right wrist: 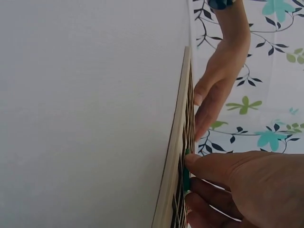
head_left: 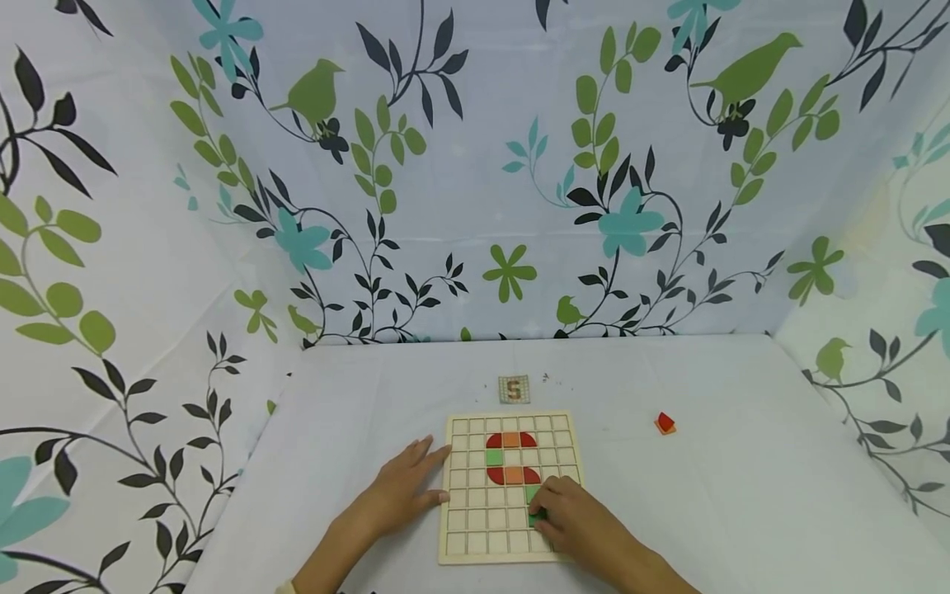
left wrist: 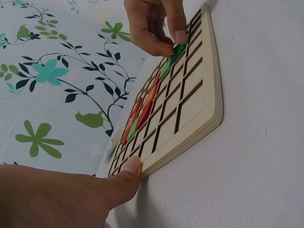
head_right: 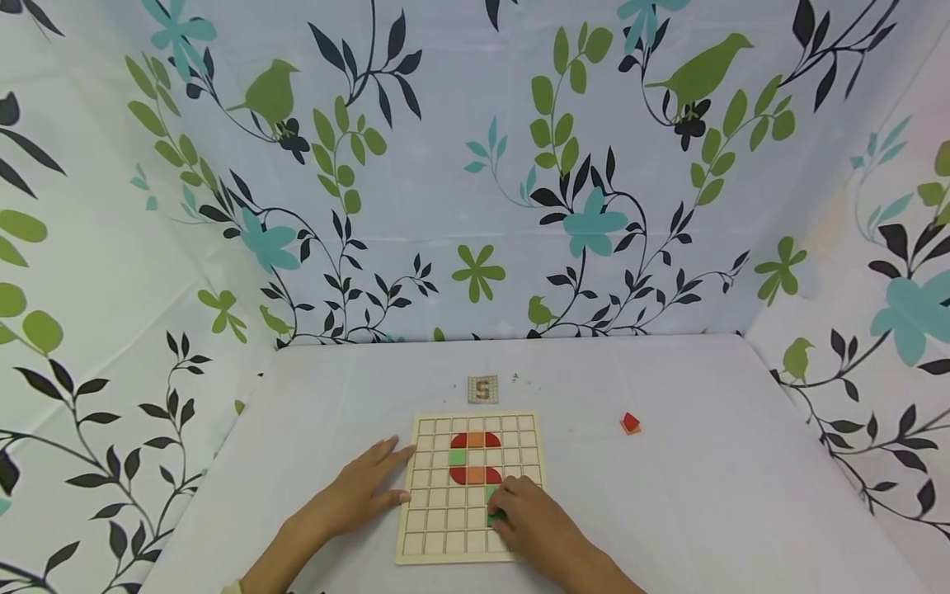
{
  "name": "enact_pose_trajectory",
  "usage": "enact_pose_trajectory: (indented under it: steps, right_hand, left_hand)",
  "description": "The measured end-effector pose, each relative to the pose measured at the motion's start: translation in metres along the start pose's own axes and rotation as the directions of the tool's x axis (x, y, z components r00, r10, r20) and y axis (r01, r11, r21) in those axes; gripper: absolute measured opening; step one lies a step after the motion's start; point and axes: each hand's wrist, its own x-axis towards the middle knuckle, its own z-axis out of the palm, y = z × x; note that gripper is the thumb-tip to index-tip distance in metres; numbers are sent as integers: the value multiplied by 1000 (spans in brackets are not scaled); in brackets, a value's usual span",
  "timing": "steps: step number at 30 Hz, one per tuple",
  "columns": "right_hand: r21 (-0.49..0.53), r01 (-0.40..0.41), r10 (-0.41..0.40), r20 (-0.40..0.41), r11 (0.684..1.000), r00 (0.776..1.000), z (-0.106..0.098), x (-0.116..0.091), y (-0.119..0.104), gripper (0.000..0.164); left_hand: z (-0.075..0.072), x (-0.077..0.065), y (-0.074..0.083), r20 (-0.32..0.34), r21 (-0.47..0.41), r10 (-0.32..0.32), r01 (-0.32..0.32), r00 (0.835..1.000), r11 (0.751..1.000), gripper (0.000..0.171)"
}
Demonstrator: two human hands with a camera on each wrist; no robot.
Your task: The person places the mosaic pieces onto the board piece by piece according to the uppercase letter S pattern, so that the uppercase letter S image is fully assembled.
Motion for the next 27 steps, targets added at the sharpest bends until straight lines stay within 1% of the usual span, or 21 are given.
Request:
enact_pose_trajectory:
  steps: [5, 9, 12, 17, 24, 26, 27]
  right_hand:
    - [30, 39, -38, -23, 999, 999, -3, -4, 1, 15]
    - [64, 40, -40, -4, 997, 999, -3, -5, 3, 20]
    - [76, 41, -41, 1, 996, 999, -1, -5, 3, 20]
    - [76, 53, -51, -33, 996, 998, 2, -5, 2, 21]
    - [60, 51, -48, -49, 997, 998, 1, -6, 0, 21]
    - [54, 40, -38, -45, 998, 998, -1, -6, 0, 18]
    - [57, 22, -20, -37, 998, 999, -3, -6, 0, 16]
  left_hand:
    - [-1, 0, 0, -4, -3, 1, -1, 1000, 1000, 74]
    - [0, 1, 0, -8, 6, 6, -6, 1000, 1000, 74]
    - [1, 1, -1, -13, 14, 10, -9, 1000, 1000, 74]
    - [1, 2, -2, -8, 14, 7, -7, 1000, 1000, 74]
    - [1, 1, -1, 0, 7, -6, 6, 1000, 1000, 74]
    - [1, 2, -1, -1, 5, -6, 6, 1000, 1000, 73]
    - [1, 2, -1, -3, 2, -5, 5, 1000, 1000, 73]
